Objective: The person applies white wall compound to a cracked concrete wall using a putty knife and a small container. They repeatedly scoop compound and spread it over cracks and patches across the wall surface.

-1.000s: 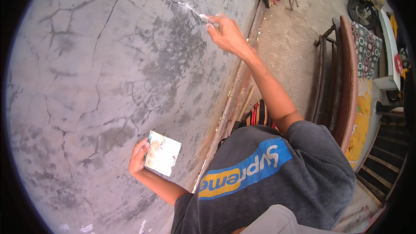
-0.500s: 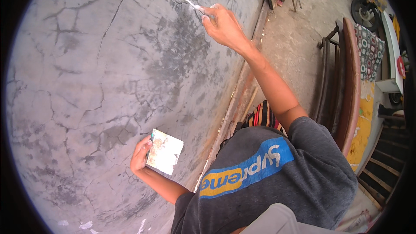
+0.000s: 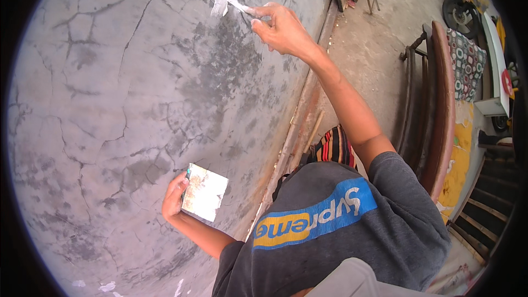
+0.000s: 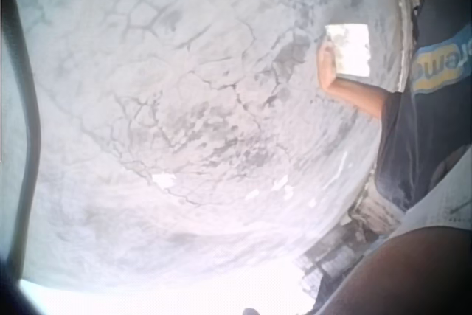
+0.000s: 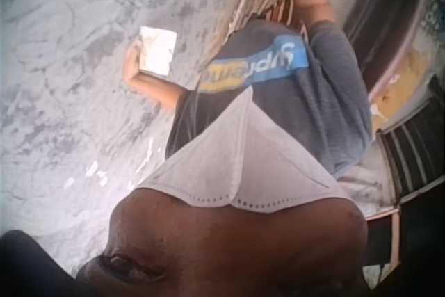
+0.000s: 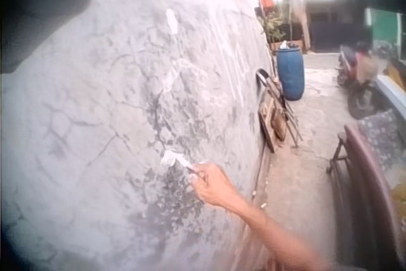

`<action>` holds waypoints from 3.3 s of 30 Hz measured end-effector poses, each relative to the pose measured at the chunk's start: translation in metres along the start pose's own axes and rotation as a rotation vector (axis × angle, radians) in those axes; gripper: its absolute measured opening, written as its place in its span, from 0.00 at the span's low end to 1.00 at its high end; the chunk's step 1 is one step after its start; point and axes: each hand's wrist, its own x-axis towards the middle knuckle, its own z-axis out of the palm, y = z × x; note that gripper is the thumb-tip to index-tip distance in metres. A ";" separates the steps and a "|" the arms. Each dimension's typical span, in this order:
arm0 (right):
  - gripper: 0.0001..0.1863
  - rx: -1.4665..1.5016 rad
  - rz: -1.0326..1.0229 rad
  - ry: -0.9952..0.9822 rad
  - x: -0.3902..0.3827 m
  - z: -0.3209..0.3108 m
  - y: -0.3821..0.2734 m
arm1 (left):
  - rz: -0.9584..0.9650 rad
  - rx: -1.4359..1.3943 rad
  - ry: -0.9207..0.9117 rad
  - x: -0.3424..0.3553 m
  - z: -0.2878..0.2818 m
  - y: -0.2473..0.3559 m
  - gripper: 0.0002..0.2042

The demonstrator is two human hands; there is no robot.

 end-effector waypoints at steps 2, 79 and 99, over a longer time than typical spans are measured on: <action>0.22 0.034 0.101 -0.046 0.016 -0.016 -0.015 | 0.042 -0.011 0.031 -0.003 0.004 0.001 0.22; 0.21 0.545 0.296 0.135 -0.038 0.036 0.071 | 0.003 0.011 0.075 -0.012 0.003 0.015 0.22; 0.22 0.161 0.305 -0.035 0.007 -0.003 0.055 | 0.039 0.058 0.072 -0.017 0.011 0.021 0.23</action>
